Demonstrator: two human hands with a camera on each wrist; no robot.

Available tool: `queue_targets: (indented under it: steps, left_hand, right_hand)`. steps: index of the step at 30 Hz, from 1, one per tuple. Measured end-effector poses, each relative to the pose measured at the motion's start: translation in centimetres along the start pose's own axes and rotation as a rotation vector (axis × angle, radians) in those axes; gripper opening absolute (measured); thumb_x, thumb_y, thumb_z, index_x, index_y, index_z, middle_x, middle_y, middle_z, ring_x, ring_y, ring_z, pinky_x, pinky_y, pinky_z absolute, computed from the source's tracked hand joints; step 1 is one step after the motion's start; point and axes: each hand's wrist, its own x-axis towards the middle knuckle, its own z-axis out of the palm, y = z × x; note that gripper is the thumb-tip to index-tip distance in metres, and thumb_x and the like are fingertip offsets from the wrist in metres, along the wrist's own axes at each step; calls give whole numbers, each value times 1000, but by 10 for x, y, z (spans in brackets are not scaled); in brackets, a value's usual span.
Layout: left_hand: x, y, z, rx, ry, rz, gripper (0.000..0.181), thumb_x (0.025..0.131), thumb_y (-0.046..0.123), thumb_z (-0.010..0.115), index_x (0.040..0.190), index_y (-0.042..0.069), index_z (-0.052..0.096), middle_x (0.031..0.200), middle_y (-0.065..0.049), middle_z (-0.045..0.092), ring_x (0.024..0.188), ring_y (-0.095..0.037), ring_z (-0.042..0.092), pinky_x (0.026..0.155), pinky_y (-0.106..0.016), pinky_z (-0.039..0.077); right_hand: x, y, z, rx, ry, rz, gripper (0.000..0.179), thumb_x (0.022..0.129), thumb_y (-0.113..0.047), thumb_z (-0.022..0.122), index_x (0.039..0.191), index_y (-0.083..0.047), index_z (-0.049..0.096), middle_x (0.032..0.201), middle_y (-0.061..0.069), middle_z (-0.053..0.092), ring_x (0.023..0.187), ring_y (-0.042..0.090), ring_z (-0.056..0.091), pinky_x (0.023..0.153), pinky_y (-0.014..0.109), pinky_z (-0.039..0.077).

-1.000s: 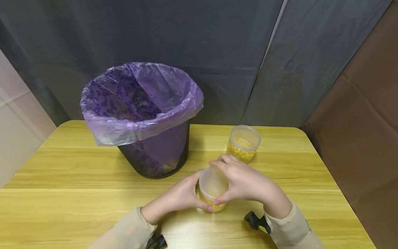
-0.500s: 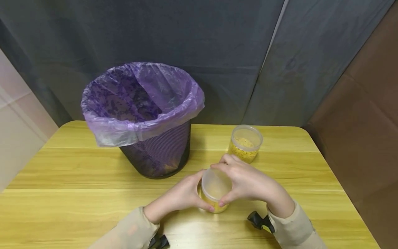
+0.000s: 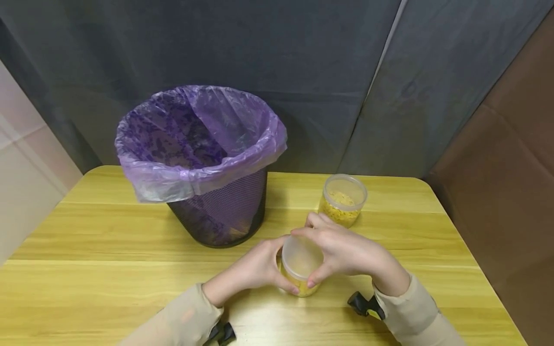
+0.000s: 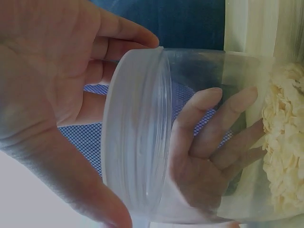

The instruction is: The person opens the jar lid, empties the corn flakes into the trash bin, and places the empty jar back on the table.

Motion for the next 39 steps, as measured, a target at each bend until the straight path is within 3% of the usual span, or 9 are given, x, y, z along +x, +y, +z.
queue_targets:
  steps: [39]
  left_hand:
    - [1, 1, 0, 8, 26, 10, 84, 48, 28, 96, 122, 13, 59, 100, 10, 65, 90, -6, 60, 81, -25, 50]
  right_hand:
    - [0, 5, -2, 24, -63, -88, 89, 62, -37, 87, 134, 2, 51, 107, 3, 39, 98, 16, 42, 86, 29, 45]
